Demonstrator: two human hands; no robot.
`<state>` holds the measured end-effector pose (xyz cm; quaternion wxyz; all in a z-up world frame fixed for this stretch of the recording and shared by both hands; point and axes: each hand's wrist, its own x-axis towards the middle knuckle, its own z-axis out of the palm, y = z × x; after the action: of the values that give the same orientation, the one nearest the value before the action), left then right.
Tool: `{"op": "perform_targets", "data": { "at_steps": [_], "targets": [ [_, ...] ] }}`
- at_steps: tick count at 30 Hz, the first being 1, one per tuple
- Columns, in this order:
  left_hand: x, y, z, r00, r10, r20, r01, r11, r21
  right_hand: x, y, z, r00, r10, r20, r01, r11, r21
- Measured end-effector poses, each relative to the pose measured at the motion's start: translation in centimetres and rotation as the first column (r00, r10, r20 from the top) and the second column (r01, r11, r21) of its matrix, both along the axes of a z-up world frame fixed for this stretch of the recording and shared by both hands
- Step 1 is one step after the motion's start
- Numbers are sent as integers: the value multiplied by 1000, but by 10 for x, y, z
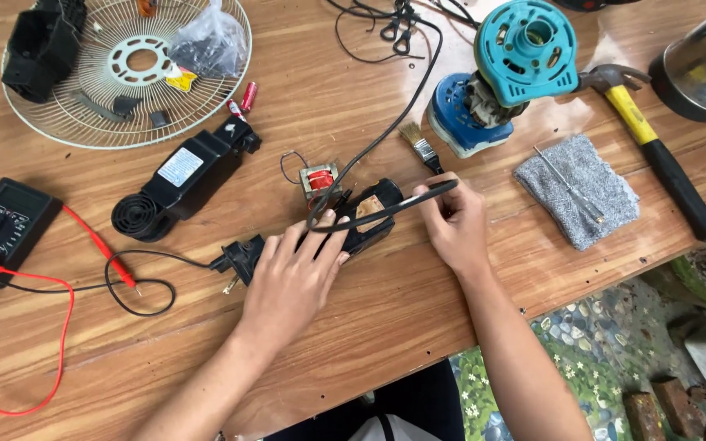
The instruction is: The person is working on a disassembled black power tool on a wooden workbench. They are holding the tool with one hand and using a black cable or wire with the other hand to touch or test a specific point on the tool's body. Various other tools and electronic components are visible on the table.
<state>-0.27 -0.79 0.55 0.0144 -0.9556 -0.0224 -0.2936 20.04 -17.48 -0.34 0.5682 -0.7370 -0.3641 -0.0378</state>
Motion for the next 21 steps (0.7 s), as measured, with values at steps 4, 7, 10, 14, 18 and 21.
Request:
{"op": "perform_targets", "data": {
  "at_steps": [4, 7, 10, 14, 18, 21],
  "targets": [
    [1, 1, -5, 1000, -9, 2, 9, 1000, -25, 17, -7, -16, 996, 80, -33, -78, 995, 55],
    [1, 1, -9, 1000, -5, 11, 5, 1000, -12, 21, -8, 2, 984, -16, -178, 89, 907, 412],
    [0, 1, -8, 1000, -8, 9, 8, 999, -31, 10, -20, 49, 933, 232, -276, 1, 764, 645],
    [-3, -1, 2, 996, -30, -81, 22, 995, -95, -14, -58, 109, 694, 704, 149, -528, 357, 771],
    [-3, 0, 2, 998, -30, -59, 25, 996, -80, -27, -62, 120, 905, 407, 123, -383, 654, 653],
    [-3, 1, 4, 999, -34, 3, 34, 997, -72, -42, -55, 114, 963, -144, 230, 65, 945, 321]
  ]
}}
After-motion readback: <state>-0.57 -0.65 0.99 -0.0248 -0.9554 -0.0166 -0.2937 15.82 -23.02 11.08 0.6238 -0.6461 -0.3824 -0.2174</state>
